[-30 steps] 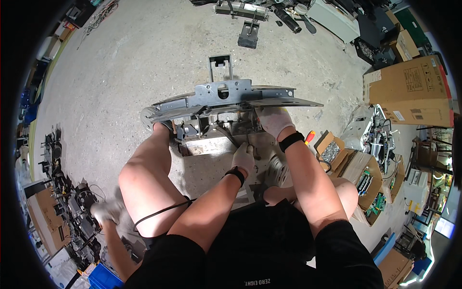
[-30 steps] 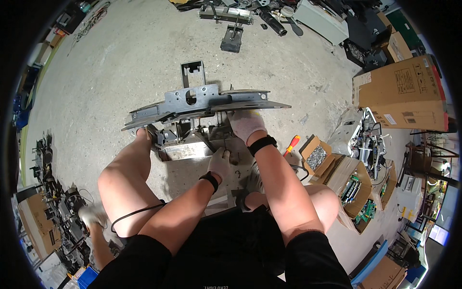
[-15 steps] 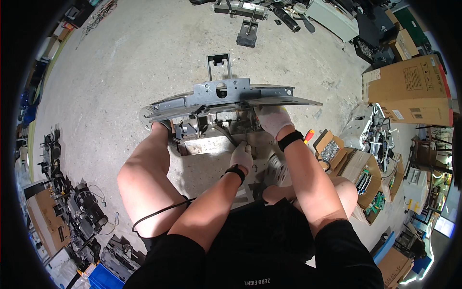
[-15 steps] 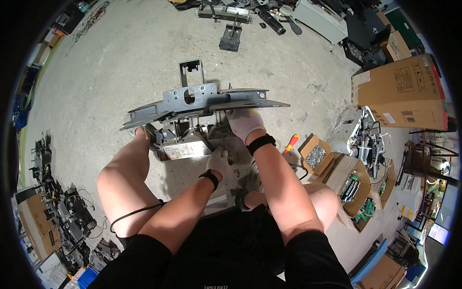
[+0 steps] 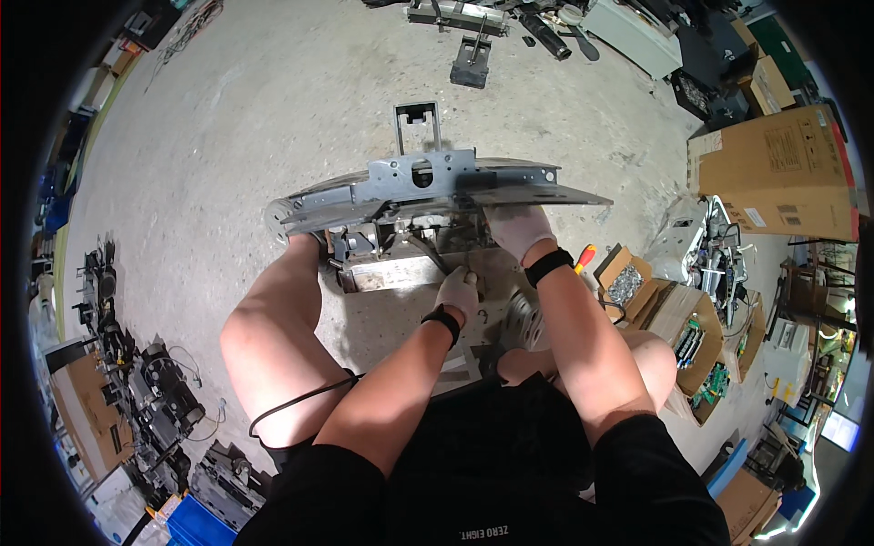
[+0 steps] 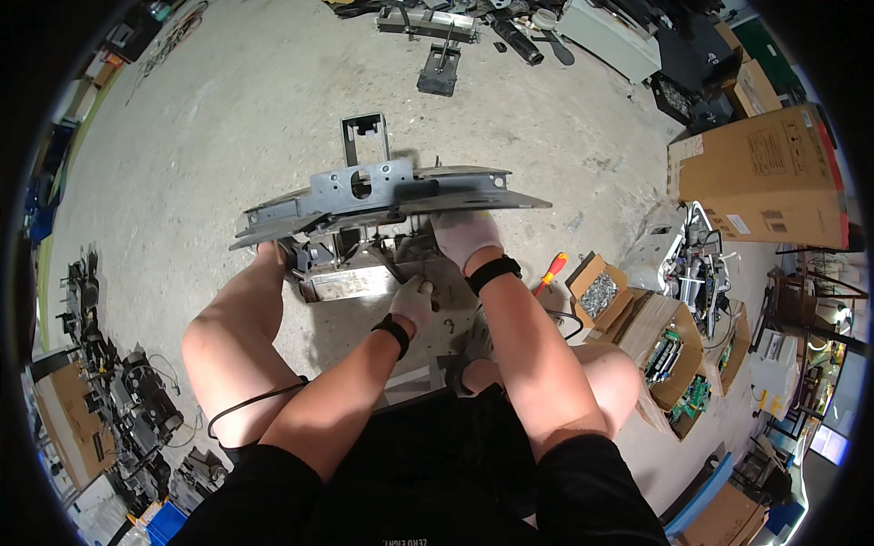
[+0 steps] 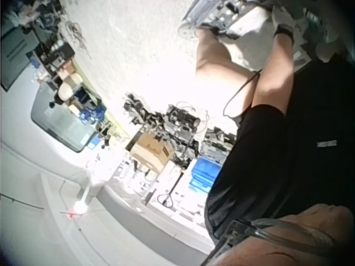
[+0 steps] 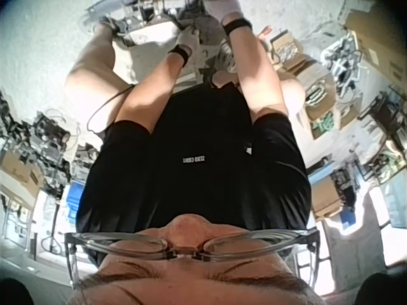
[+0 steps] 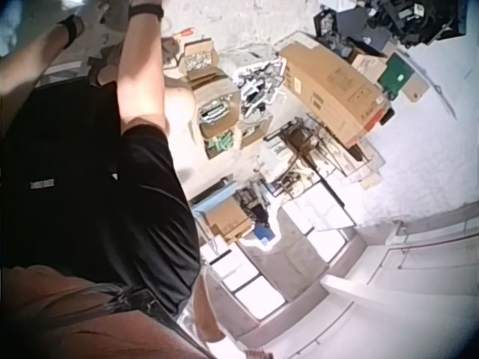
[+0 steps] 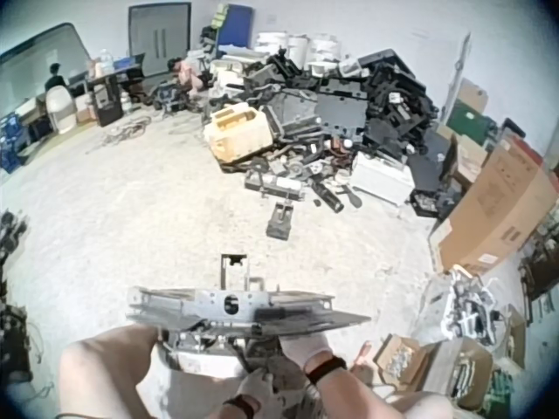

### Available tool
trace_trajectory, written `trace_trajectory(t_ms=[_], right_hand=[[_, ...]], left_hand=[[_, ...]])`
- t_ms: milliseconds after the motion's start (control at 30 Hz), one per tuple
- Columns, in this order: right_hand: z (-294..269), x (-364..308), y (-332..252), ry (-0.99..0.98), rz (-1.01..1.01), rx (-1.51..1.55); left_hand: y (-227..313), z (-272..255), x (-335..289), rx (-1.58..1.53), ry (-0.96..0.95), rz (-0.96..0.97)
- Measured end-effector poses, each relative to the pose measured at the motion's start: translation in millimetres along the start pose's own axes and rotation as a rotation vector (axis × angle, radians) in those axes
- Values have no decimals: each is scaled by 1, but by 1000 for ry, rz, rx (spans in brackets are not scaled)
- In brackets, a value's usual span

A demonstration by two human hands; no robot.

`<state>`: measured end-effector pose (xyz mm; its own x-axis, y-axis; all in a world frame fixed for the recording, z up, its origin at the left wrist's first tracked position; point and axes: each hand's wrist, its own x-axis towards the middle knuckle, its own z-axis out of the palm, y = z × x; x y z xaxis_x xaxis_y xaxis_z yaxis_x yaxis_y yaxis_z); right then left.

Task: Disassembling a metal component from an electronic device using a screwdriver.

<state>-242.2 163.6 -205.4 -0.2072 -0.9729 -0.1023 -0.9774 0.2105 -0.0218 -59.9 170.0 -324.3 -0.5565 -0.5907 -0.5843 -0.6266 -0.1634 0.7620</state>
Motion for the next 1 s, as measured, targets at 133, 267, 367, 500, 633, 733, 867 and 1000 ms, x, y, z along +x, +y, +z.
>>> trace_trajectory(t_ms=[133,267,367,500,633,733,867,1000], right_hand=[[2,-7,-10,77,88,192],[1,-18,-14,86,60,187],[-4,-23,-9,51,72,164],[-3,-18,-7,25,-3,-21],[-17,-14,-14,84,-31,-32],[-23,-12,-9,57,-45,-54],[-24,6,-11,-49,-29,25],[-36,7,-18,26,-43,-96]], left_hand=[[-22,6,2,4,81,109],[-31,10,2,-106,66,67],[-21,10,-2,-90,33,27],[-22,8,3,-86,14,-8],[-28,9,6,-134,23,-25],[-20,10,5,-163,-11,-35],[-31,12,17,-259,42,54],[-10,5,13,-420,33,22]])
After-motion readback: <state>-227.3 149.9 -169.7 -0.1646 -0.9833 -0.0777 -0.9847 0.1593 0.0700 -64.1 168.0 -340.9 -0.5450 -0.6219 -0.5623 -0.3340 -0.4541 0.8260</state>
